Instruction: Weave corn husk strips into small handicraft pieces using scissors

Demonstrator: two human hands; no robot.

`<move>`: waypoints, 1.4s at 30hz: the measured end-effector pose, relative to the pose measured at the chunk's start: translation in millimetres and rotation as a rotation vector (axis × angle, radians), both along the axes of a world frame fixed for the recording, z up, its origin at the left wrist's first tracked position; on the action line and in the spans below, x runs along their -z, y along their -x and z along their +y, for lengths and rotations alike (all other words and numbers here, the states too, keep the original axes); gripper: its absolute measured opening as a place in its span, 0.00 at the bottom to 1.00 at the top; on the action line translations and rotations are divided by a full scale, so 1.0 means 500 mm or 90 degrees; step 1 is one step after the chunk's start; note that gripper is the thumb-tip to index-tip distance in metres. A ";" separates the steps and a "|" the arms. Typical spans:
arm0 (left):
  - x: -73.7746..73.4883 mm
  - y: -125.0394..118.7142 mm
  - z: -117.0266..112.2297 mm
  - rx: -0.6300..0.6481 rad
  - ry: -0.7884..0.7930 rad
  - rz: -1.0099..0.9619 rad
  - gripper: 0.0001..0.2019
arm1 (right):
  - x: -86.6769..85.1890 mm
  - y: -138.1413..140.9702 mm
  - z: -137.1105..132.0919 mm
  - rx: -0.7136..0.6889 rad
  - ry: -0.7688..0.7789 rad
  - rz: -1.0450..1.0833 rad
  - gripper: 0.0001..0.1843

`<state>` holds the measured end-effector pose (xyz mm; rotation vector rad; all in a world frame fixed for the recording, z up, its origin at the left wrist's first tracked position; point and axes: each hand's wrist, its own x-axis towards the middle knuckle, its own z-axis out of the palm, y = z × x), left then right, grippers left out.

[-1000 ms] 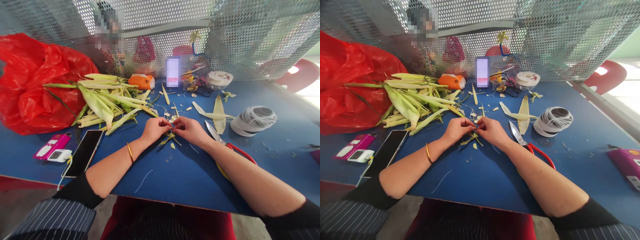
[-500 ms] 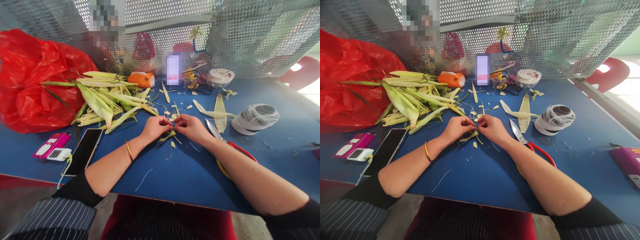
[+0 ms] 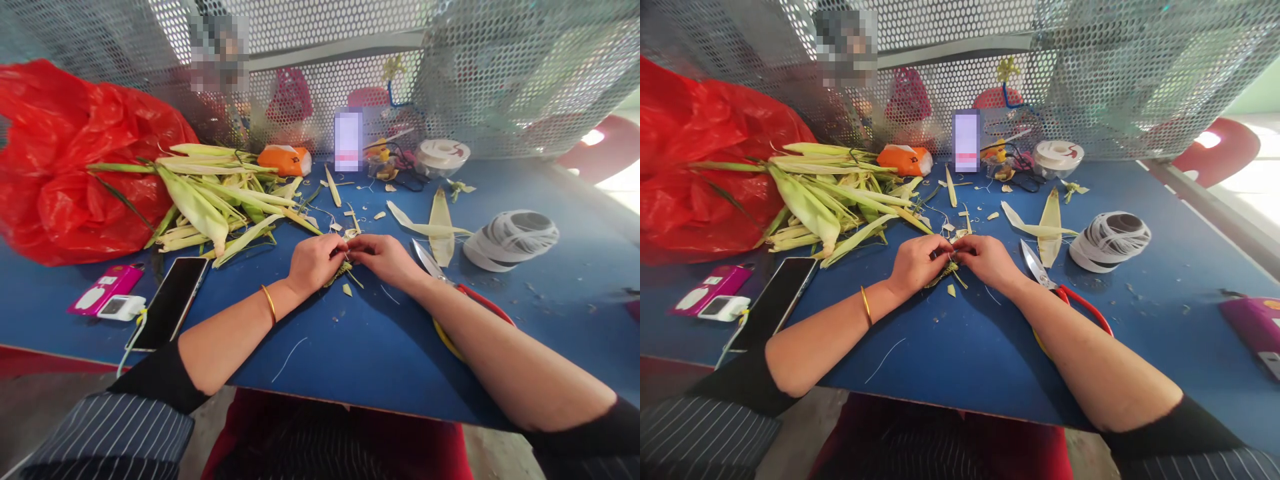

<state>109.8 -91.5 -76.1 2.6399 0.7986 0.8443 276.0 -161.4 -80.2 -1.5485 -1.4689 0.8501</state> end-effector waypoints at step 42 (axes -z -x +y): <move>-0.011 0.000 0.025 -0.085 0.496 -0.180 0.09 | -0.043 0.007 -0.014 -0.122 0.063 0.159 0.05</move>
